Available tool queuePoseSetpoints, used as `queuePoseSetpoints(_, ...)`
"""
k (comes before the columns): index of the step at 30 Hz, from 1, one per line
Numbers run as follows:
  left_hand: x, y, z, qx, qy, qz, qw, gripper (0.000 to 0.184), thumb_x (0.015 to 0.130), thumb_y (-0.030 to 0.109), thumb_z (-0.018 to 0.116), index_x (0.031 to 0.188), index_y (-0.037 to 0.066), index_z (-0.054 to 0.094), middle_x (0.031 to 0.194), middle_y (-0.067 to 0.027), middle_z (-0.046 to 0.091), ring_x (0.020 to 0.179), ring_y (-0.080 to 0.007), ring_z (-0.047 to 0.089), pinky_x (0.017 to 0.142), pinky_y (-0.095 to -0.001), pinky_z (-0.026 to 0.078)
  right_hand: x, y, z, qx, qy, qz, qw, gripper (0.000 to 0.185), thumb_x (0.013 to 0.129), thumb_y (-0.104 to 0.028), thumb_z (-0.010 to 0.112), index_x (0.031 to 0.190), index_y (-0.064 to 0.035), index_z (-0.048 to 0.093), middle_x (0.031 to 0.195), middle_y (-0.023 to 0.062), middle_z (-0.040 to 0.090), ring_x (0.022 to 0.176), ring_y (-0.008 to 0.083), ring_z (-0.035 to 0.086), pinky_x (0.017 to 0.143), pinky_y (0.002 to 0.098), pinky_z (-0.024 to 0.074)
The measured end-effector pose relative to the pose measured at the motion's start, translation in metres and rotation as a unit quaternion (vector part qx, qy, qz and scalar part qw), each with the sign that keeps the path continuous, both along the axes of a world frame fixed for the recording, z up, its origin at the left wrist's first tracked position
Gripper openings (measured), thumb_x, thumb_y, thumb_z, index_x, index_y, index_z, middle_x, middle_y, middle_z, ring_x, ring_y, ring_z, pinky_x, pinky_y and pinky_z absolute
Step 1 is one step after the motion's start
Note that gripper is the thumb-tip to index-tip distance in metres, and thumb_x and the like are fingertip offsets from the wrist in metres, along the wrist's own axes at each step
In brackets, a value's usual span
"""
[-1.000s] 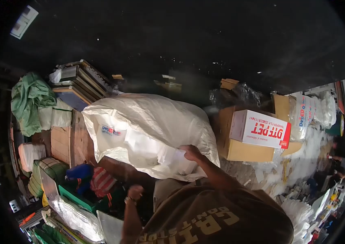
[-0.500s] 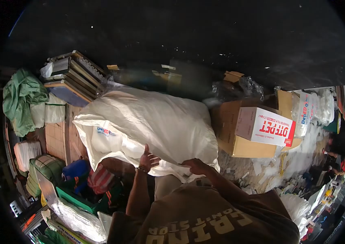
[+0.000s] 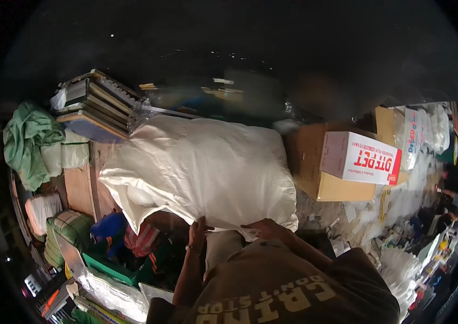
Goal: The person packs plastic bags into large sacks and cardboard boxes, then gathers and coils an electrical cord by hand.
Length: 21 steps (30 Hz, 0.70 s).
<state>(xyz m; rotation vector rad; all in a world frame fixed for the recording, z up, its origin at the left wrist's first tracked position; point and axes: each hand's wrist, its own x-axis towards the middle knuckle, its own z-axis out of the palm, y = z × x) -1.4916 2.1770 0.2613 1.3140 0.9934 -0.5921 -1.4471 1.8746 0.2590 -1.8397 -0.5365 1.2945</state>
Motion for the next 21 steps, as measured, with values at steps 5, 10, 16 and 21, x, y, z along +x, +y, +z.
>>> queuePoseSetpoints(5, -0.025, -0.004, 0.008, -0.001, -0.038, -0.008, 0.999, 0.045, 0.094, 0.039, 0.052, 0.106, -0.004, 0.058, 0.084, -0.0103, 0.066, 0.068, -0.0185, 0.066, 0.060, -0.0291, 0.053, 0.014, 0.005, 0.059, 0.020, -0.038, -0.001, 0.999, 0.069, 0.070, -0.012, 0.063, 0.134, -0.0324, 0.048, 0.122, 0.0115, 0.060, 0.092, 0.0298, 0.064, 0.085, 0.0375, 0.0491)
queuePoseSetpoints(10, -0.025, -0.005, 0.018, 0.035, -0.078, -0.021, 0.996, 0.043, 0.094, 0.037, 0.052, 0.101, -0.005, 0.061, 0.083, -0.0120, 0.066, 0.065, -0.0206, 0.066, 0.056, -0.0289, 0.053, -0.007, -0.002, 0.018, 0.072, -0.018, -0.017, 0.997, 0.065, 0.070, -0.019, 0.070, 0.132, -0.0274, 0.052, 0.118, 0.0120, 0.062, 0.098, 0.0298, 0.063, 0.088, 0.0375, 0.0474)
queuePoseSetpoints(16, -0.017, -0.004, -0.003, 0.041, -0.053, -0.009, 0.998, 0.044, 0.094, 0.037, 0.052, 0.088, -0.006, 0.061, 0.074, -0.0152, 0.066, 0.061, -0.0213, 0.066, 0.053, -0.0293, 0.053, 0.006, -0.004, 0.026, -0.007, -0.021, 0.010, 1.000, 0.064, 0.071, -0.018, 0.070, 0.131, -0.0280, 0.053, 0.112, 0.0139, 0.064, 0.098, 0.0314, 0.062, 0.086, 0.0389, 0.0475)
queuePoseSetpoints(21, -0.002, 0.006, -0.013, 0.013, -0.053, -0.029, 0.998, 0.049, 0.090, 0.045, 0.057, 0.091, -0.003, 0.049, 0.071, -0.0161, 0.064, 0.063, -0.0242, 0.065, 0.048, -0.0340, 0.052, 0.007, -0.009, 0.013, -0.008, -0.061, -0.011, 0.998, 0.071, 0.062, -0.017, 0.067, 0.131, -0.0289, 0.053, 0.106, 0.0137, 0.065, 0.094, 0.0326, 0.062, 0.083, 0.0408, 0.0475)
